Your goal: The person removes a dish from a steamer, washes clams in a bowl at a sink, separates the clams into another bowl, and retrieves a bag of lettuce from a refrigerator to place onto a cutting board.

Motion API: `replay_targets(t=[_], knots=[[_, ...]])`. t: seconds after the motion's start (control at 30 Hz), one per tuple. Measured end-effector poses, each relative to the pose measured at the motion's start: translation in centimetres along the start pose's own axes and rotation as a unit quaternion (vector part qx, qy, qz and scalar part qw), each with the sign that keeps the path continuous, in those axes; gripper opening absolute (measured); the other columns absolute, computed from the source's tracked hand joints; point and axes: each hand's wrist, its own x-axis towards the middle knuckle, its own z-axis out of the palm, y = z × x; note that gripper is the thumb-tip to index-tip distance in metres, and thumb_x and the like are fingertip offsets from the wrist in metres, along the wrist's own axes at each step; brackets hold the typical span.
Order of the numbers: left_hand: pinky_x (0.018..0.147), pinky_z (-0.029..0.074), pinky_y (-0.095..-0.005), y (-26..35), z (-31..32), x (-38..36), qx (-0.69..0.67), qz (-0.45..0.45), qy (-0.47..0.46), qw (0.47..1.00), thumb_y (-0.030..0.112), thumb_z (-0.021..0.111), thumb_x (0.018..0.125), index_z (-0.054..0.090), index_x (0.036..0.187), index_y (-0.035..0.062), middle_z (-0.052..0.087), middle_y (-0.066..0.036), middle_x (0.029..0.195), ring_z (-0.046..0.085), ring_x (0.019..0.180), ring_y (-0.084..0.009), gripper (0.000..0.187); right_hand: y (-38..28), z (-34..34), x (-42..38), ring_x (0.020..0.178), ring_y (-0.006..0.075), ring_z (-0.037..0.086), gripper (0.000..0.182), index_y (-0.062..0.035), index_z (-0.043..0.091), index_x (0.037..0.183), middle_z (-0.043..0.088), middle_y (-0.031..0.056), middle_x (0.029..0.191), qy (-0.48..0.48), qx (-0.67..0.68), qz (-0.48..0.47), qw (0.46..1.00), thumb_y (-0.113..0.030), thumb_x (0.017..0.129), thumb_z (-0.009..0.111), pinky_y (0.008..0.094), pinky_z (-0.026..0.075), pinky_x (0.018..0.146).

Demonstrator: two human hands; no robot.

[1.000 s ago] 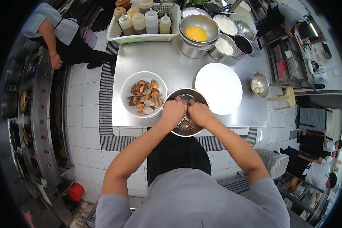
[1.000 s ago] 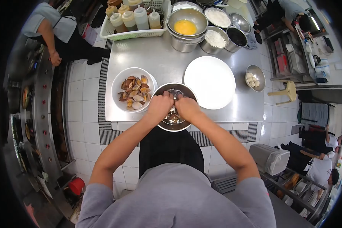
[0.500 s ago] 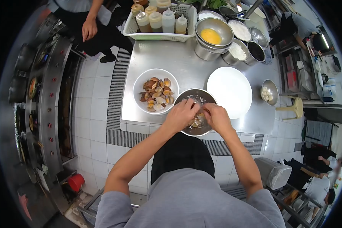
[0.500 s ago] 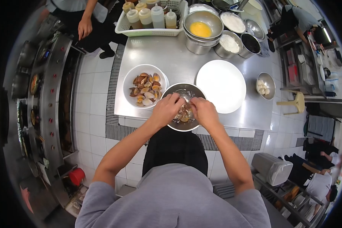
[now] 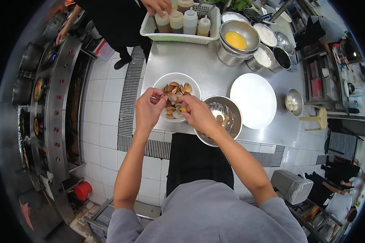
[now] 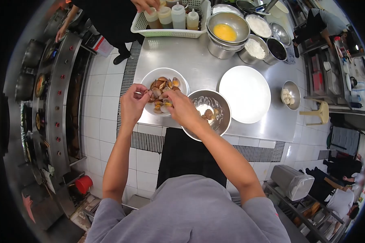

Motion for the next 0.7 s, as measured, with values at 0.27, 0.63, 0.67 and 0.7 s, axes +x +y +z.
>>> replay_targets(t=[0.27, 0.63, 0.67, 0.7], knots=[[0.058, 0.049, -0.0232, -0.2, -0.2, 2.9, -0.035, -0.040, -0.040, 0.998, 0.014, 0.075, 0.084, 0.064, 0.092, -0.0010, 0.067, -0.004, 0.079, 0.061, 0.066, -0.0078, 0.020, 0.1, 0.8, 1.3, 0.082, 0.0280, 0.068, 0.027, -0.0029, 0.064, 0.111, 0.069, 0.0144, 0.087, -0.053, 0.001, 0.055, 0.997, -0.004, 0.084, 0.068, 0.0368, 0.054, 0.076], [0.067, 0.054, -0.0310, -1.4, 3.2, 6.8, -0.011, -0.046, -0.094, 0.994, 0.017, 0.072, 0.082, 0.069, 0.092, -0.0012, 0.070, -0.010, 0.079, 0.067, 0.069, -0.0194, 0.021, 2.3, -7.5, -7.2, 0.082, 0.0254, 0.069, 0.021, -0.0023, 0.068, 0.107, 0.070, 0.0141, 0.096, 0.090, -0.033, 0.095, 0.991, -0.007, 0.087, 0.069, 0.0334, 0.056, 0.072], [0.069, 0.055, -0.0332, -1.6, 4.0, 7.2, 0.034, -0.025, -0.099, 0.994, 0.017, 0.071, 0.082, 0.070, 0.094, -0.0013, 0.071, -0.012, 0.080, 0.069, 0.069, -0.0230, 0.022, 2.9, -8.3, -8.3, 0.079, 0.0270, 0.069, 0.020, -0.0021, 0.067, 0.106, 0.069, 0.0138, 0.095, 0.071, -0.069, 0.106, 0.989, -0.007, 0.086, 0.069, 0.0346, 0.056, 0.071], [0.069, 0.055, -0.0332, -1.8, 4.6, 7.6, 0.034, -0.026, -0.105, 0.994, 0.017, 0.071, 0.082, 0.070, 0.094, -0.0013, 0.071, -0.012, 0.080, 0.069, 0.069, -0.0230, 0.022, 3.3, -8.9, -9.3, 0.079, 0.0270, 0.069, 0.020, -0.0021, 0.067, 0.106, 0.069, 0.0138, 0.095, 0.073, -0.069, 0.113, 0.989, -0.007, 0.086, 0.069, 0.0346, 0.056, 0.071]])
